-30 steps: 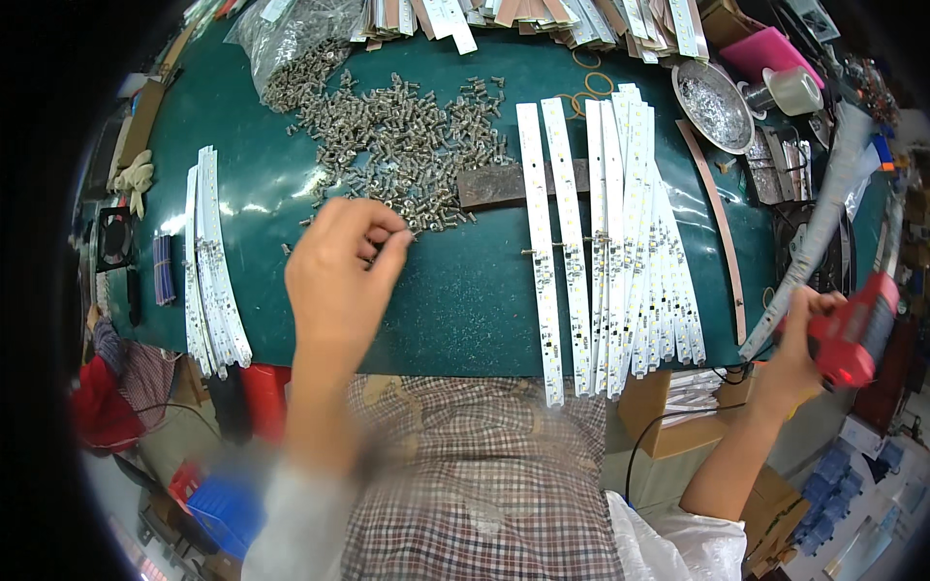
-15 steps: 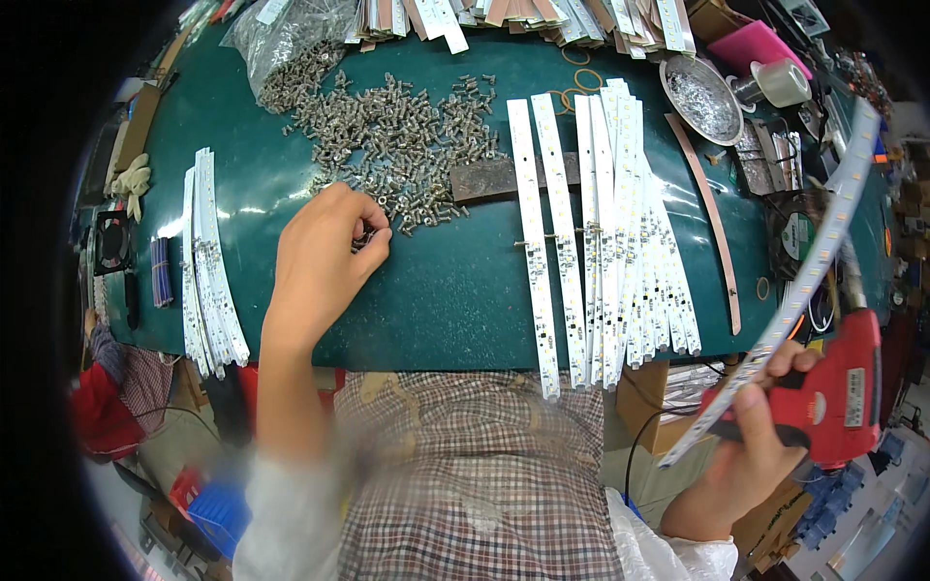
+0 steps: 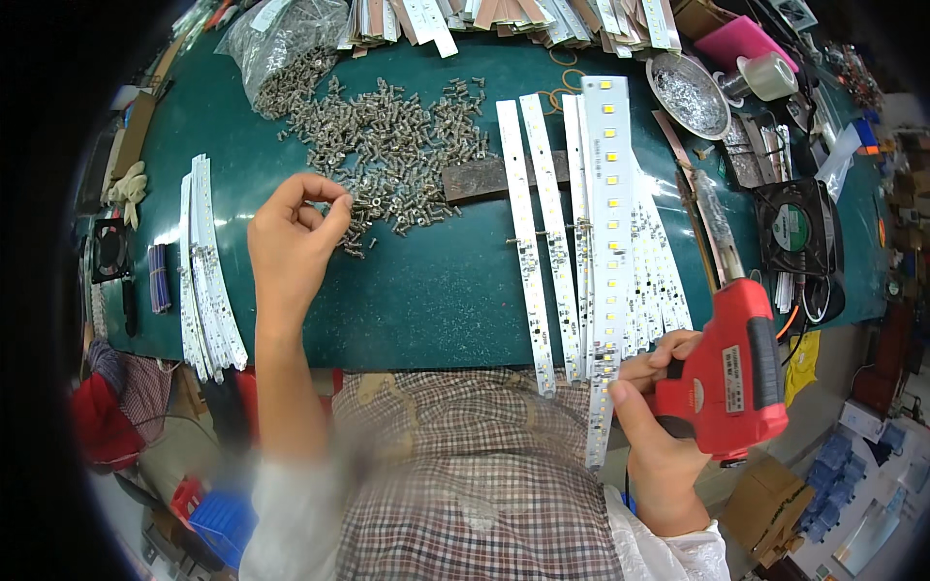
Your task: The person attaches lenses and LEDs to circuit board strips using a handheld soldering gun.
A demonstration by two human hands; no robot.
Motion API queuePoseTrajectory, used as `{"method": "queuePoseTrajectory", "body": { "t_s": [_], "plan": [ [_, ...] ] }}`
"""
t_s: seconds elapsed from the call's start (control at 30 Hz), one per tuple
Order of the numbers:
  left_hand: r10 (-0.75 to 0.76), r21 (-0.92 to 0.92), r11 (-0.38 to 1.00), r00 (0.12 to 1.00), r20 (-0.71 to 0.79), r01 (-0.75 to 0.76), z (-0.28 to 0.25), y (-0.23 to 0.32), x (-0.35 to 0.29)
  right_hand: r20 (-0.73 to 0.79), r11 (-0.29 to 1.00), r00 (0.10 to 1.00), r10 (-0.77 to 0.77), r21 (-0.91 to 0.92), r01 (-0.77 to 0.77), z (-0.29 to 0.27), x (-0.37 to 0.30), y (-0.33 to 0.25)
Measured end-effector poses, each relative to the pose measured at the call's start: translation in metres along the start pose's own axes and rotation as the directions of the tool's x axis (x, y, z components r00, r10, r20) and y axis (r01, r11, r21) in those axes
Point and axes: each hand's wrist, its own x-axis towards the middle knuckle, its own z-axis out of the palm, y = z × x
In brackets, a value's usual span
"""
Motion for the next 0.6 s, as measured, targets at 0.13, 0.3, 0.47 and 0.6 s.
{"method": "queuePoseTrajectory", "body": {
  "t_s": [0.13,0.3,0.47,0.6],
  "plan": [
    [0.040,-0.020,0.999,0.999,0.000,-0.040,-0.001,0.003,-0.004,0.062,0.999,0.997,0.034,0.037,-0.036,0.002,-0.002,0.002],
    [0.056,-0.165,0.985,0.998,-0.014,-0.058,0.003,0.001,-0.004,0.039,0.997,0.997,0.068,0.027,-0.069,0.010,-0.004,0.000],
    [-0.074,-0.570,0.806,0.982,0.173,0.161,0.008,0.019,-0.019,-0.001,0.996,0.996,0.085,-0.001,-0.085,0.015,-0.003,0.003],
    [-0.051,-0.684,0.551,0.837,0.544,0.478,0.028,0.044,-0.054,0.071,0.990,0.988,0.137,-0.015,-0.137,0.023,-0.001,0.008]
  ]
}}
